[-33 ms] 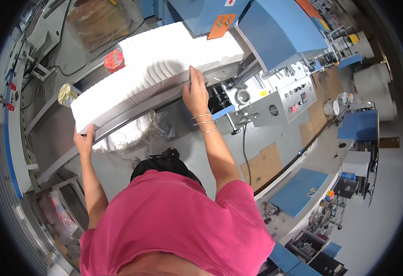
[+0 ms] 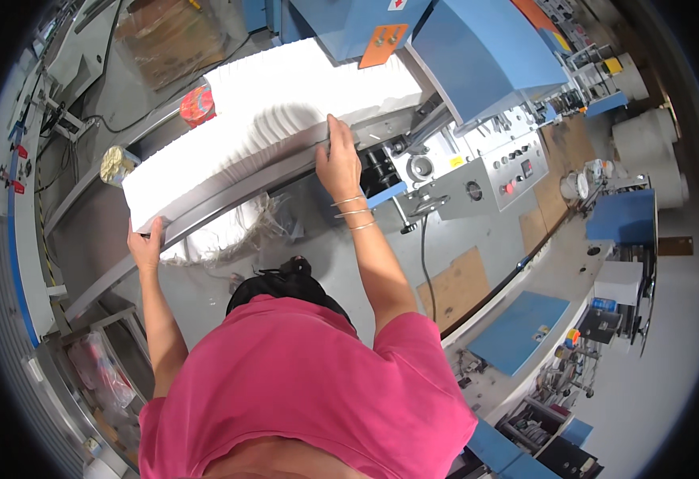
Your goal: Manually organizing and stacking small paper products from a conveyor belt onto a secondary processing line.
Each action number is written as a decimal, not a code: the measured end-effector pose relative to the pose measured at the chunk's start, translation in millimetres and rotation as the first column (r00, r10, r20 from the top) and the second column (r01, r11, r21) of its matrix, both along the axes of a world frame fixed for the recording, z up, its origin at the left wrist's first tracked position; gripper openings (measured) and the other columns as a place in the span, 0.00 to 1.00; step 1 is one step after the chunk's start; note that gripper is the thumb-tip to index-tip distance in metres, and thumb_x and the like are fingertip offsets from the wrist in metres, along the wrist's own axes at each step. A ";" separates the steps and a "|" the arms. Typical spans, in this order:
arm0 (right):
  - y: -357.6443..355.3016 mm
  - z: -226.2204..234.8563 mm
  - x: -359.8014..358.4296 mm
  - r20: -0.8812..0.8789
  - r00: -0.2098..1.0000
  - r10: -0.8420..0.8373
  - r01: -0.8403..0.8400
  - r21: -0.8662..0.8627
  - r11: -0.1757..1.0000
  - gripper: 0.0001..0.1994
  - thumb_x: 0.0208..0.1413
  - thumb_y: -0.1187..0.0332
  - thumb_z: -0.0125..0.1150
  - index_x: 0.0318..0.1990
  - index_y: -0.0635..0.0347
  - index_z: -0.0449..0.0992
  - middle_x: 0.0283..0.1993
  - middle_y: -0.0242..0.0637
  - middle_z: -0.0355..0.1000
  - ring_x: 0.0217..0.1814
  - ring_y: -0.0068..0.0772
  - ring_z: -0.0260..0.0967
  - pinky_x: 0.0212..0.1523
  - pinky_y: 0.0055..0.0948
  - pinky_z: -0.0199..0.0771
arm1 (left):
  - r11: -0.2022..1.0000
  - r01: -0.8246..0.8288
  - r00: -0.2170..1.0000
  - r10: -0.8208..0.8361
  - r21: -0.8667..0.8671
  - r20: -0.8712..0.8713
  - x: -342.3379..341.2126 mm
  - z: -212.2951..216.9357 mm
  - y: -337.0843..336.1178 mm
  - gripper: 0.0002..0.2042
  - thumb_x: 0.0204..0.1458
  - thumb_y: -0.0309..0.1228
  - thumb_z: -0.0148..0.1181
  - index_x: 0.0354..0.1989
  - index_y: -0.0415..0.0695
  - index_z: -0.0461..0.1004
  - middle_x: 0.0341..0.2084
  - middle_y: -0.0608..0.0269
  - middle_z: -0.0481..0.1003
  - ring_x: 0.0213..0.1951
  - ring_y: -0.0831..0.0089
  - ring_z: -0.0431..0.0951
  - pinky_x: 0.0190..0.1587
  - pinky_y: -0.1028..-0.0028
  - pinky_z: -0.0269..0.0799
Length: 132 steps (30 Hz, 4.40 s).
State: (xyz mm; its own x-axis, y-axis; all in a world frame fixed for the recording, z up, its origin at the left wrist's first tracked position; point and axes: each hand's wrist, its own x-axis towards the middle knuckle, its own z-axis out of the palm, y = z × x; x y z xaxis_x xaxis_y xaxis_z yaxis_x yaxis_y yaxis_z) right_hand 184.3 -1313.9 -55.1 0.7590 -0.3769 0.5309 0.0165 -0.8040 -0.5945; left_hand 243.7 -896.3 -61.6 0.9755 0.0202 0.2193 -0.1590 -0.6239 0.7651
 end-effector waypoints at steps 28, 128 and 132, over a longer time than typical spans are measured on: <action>8.6 16.5 14.2 -0.035 0.997 -0.067 0.073 0.187 0.980 0.18 0.47 0.73 0.56 0.48 0.67 0.69 0.42 0.48 0.68 0.34 0.42 0.69 0.39 0.38 0.71 | 0.999 0.009 1.000 -0.010 0.053 0.012 -2.0 6.7 -1.3 0.25 0.44 0.43 0.66 0.44 0.36 0.71 0.36 0.49 0.74 0.38 0.52 0.75 0.42 0.63 0.69; 292.9 100.8 148.6 -0.334 0.936 0.112 -0.299 -0.587 0.752 0.40 0.40 0.44 0.66 0.55 0.64 0.65 0.48 0.53 0.69 0.52 0.54 0.65 0.49 0.44 0.64 | 0.600 -0.432 0.806 -0.077 -0.673 -0.587 14.8 46.0 230.9 0.34 0.58 0.37 0.51 0.68 0.39 0.42 0.66 0.56 0.49 0.65 0.65 0.51 0.66 0.68 0.39; 373.4 91.0 189.4 -0.332 0.887 0.321 -0.444 -0.424 0.789 0.40 0.44 0.44 0.66 0.55 0.71 0.65 0.47 0.57 0.70 0.48 0.60 0.68 0.49 0.42 0.70 | 0.533 -0.508 0.773 -0.063 -0.677 -0.631 4.7 35.4 238.9 0.32 0.60 0.36 0.48 0.68 0.37 0.43 0.64 0.54 0.53 0.62 0.65 0.58 0.63 0.70 0.49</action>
State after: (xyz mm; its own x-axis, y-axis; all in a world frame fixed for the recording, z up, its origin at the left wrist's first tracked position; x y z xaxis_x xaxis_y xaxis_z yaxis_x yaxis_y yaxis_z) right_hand 373.7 -940.5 35.9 0.9075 0.2244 0.3552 0.2972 -0.9404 -0.1655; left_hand 248.4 -657.4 -26.2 0.8272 0.1343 -0.5456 0.4838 0.3234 0.8132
